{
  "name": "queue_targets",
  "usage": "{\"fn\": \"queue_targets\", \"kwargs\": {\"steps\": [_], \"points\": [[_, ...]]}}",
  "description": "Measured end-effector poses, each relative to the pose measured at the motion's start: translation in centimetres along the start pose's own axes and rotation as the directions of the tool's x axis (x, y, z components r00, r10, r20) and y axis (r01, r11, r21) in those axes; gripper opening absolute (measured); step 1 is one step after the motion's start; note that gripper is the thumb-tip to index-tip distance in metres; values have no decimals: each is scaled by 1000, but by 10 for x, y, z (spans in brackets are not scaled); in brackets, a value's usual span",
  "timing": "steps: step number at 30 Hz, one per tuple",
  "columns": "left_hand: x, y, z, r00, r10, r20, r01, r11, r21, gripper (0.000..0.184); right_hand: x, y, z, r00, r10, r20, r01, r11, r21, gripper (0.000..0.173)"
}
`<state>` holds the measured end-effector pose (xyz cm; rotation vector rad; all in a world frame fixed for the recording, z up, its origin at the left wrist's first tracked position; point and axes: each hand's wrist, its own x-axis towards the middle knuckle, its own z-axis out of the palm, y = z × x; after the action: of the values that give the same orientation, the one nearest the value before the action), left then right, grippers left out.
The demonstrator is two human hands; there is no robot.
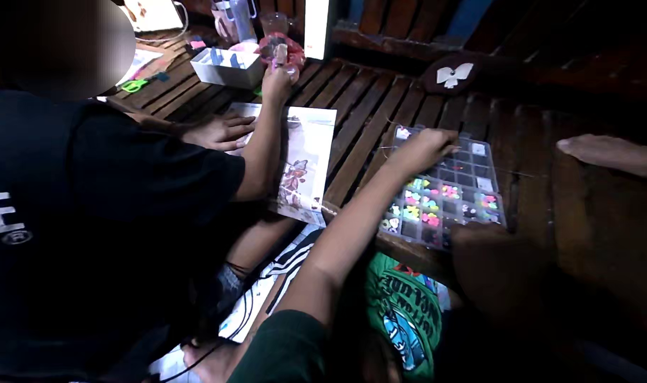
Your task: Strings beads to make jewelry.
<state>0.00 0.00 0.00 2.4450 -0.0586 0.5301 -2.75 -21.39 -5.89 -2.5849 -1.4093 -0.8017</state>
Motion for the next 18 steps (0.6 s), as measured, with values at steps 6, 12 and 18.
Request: {"fn": "queue_targets", "kwargs": {"steps": [6,12,18], "points": [[-1,1,-1,1000,-24,7,24,999,-21,24,16,-5,-74,973,-34,227,16,997,81,9],[0,-2,1,1000,-13,11,13,1000,1,23,20,10,-78,970,20,244,-63,983,171,16],[-4,1,0,998,-45,-48,39,992,-123,22,97,70,-90,936,121,331,-292,793,534,15]]}}
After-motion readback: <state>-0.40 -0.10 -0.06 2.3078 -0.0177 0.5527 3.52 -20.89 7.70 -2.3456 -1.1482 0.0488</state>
